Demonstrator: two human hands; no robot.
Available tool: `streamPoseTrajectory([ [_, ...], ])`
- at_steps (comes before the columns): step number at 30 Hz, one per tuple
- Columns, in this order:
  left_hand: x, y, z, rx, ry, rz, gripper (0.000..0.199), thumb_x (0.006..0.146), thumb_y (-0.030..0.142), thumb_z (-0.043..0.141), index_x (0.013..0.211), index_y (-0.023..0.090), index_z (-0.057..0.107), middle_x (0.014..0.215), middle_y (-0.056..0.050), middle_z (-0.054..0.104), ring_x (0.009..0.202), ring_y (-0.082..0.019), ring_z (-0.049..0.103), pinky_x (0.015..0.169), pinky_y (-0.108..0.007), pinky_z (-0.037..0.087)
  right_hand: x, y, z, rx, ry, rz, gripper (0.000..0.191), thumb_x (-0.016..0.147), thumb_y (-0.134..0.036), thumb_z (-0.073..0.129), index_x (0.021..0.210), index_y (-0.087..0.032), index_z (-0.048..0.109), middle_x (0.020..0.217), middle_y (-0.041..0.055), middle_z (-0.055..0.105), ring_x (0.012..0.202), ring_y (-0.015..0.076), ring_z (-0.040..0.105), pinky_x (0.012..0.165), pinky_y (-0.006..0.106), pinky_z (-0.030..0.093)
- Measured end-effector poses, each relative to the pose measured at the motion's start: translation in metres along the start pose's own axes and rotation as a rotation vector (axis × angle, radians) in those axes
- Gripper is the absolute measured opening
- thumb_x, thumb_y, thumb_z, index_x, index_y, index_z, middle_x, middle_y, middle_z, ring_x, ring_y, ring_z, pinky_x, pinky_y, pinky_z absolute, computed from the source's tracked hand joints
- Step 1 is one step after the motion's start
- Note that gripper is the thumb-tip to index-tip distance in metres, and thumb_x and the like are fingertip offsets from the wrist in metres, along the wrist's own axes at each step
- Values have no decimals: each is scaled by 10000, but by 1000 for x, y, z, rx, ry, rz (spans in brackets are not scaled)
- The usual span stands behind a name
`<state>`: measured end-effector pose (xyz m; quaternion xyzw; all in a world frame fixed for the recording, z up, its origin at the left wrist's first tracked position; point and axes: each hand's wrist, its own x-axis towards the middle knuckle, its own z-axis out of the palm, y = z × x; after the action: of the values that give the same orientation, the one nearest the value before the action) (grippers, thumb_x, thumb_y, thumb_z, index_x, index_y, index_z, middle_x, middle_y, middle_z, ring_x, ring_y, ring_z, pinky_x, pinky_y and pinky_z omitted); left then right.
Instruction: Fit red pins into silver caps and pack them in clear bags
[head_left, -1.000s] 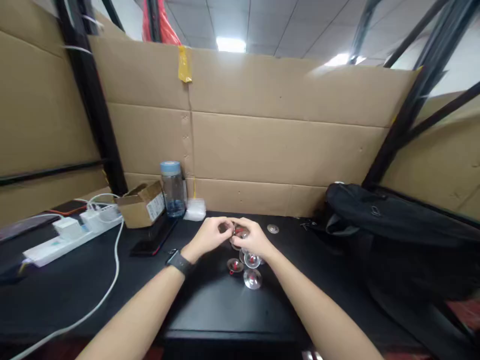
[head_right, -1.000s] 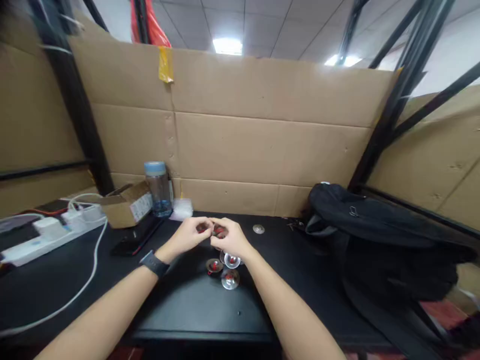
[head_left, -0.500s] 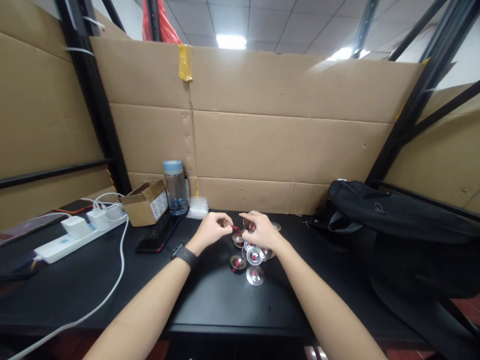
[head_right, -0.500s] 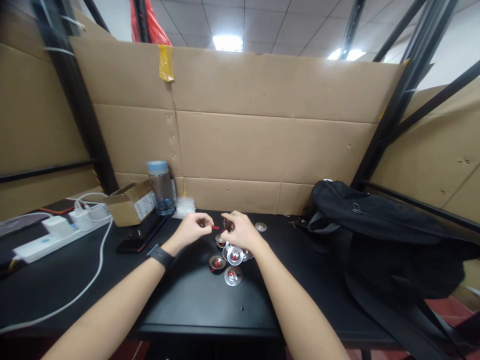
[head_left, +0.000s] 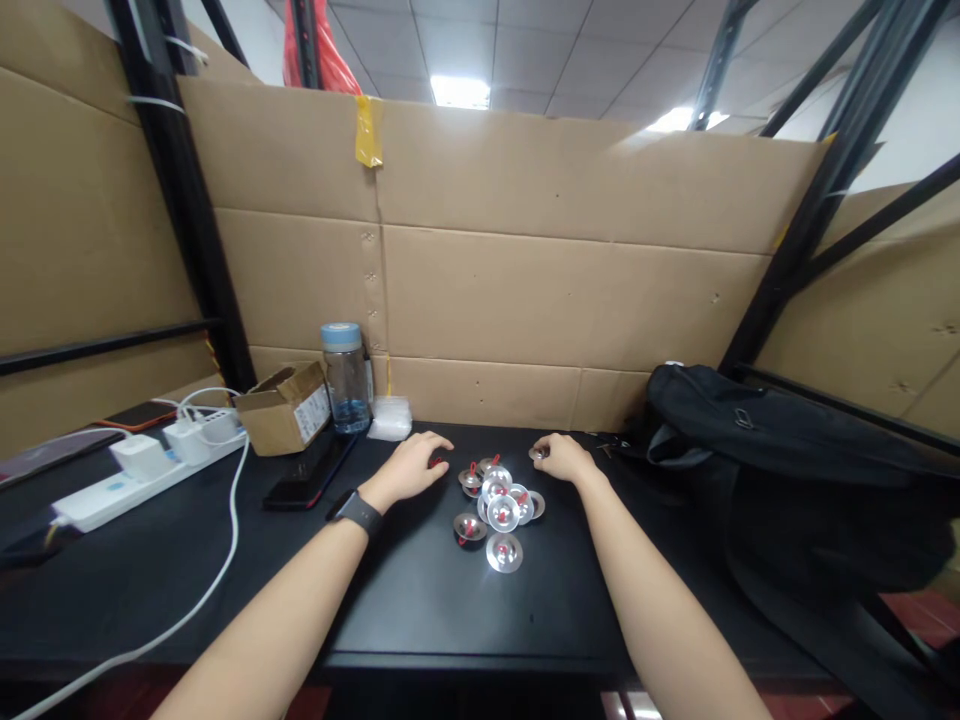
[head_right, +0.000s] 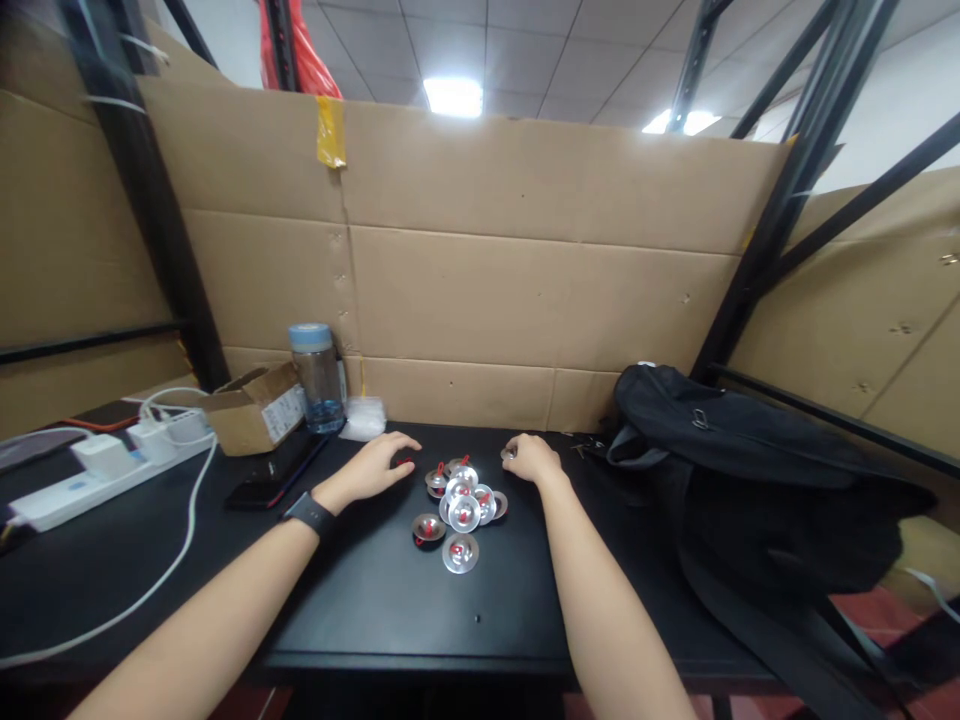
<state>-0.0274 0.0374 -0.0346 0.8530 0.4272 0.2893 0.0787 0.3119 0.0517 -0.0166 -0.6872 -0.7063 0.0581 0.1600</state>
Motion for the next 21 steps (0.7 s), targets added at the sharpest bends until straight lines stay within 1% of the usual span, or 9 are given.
streamPoseTrajectory([
  [2,-1,14,8,11,-38,50,399,915,303,577,1310,275,620,1322,-74,648,1198,-264,585,1047,-419,434,3,0,2,13,-16,-11,296,702,-309,748,990,-261,800,1058,62,777,992,243,715,805,272,508],
  [4,-2,27,15,12,-81,77,425,948,309,536,1370,347,564,1390,-34,610,1252,-266,545,1053,-444,416,4,1,2,21,-27,-12,234,718,-292,746,935,-231,807,993,70,787,960,225,722,800,246,506],
  [6,-3,35,20,14,-119,76,397,969,303,501,1353,378,574,1378,-10,622,1256,-264,540,1047,-450,409,5,4,-1,22,-36,-1,171,724,-257,745,877,-213,807,928,72,789,927,210,728,790,227,505],
  [8,-3,37,21,20,-146,56,352,976,293,484,1290,366,626,1292,-8,677,1211,-257,570,1035,-438,412,5,8,-4,11,-34,38,142,723,-238,746,851,-208,801,925,78,786,920,212,731,794,235,510],
  [11,-2,35,21,25,-146,37,294,968,303,502,1192,334,690,1186,-12,727,1141,-244,617,1008,-403,429,3,14,-9,-28,3,152,188,727,-255,749,900,-195,793,1034,142,766,956,281,728,815,330,533],
  [14,0,32,20,0,-95,24,233,940,326,557,1091,298,733,1139,-12,746,1098,-233,643,988,-368,443,0,15,-13,-56,49,224,248,714,-214,753,955,-166,781,1092,207,738,1011,353,710,843,431,538],
  [17,2,32,17,-62,-37,26,183,904,304,610,1007,264,756,1073,-19,762,1032,-224,661,954,-339,464,-3,3,-15,-38,111,136,316,750,-189,730,1063,-160,760,1181,208,706,1149,354,652,961,461,495],
  [19,3,35,13,-104,13,38,169,904,284,609,969,252,761,1037,-25,767,1002,-220,665,935,-335,472,-8,-14,-14,3,125,2,315,813,-241,702,1122,-201,746,1234,150,695,1198,295,628,1023,408,464],
  [21,3,40,6,-141,81,51,186,929,281,581,962,246,761,1034,-30,767,1007,-220,661,936,-340,473,-15,-37,-11,77,97,-168,320,832,-336,716,1144,-270,741,1224,65,712,1156,221,651,1010,323,474],
])
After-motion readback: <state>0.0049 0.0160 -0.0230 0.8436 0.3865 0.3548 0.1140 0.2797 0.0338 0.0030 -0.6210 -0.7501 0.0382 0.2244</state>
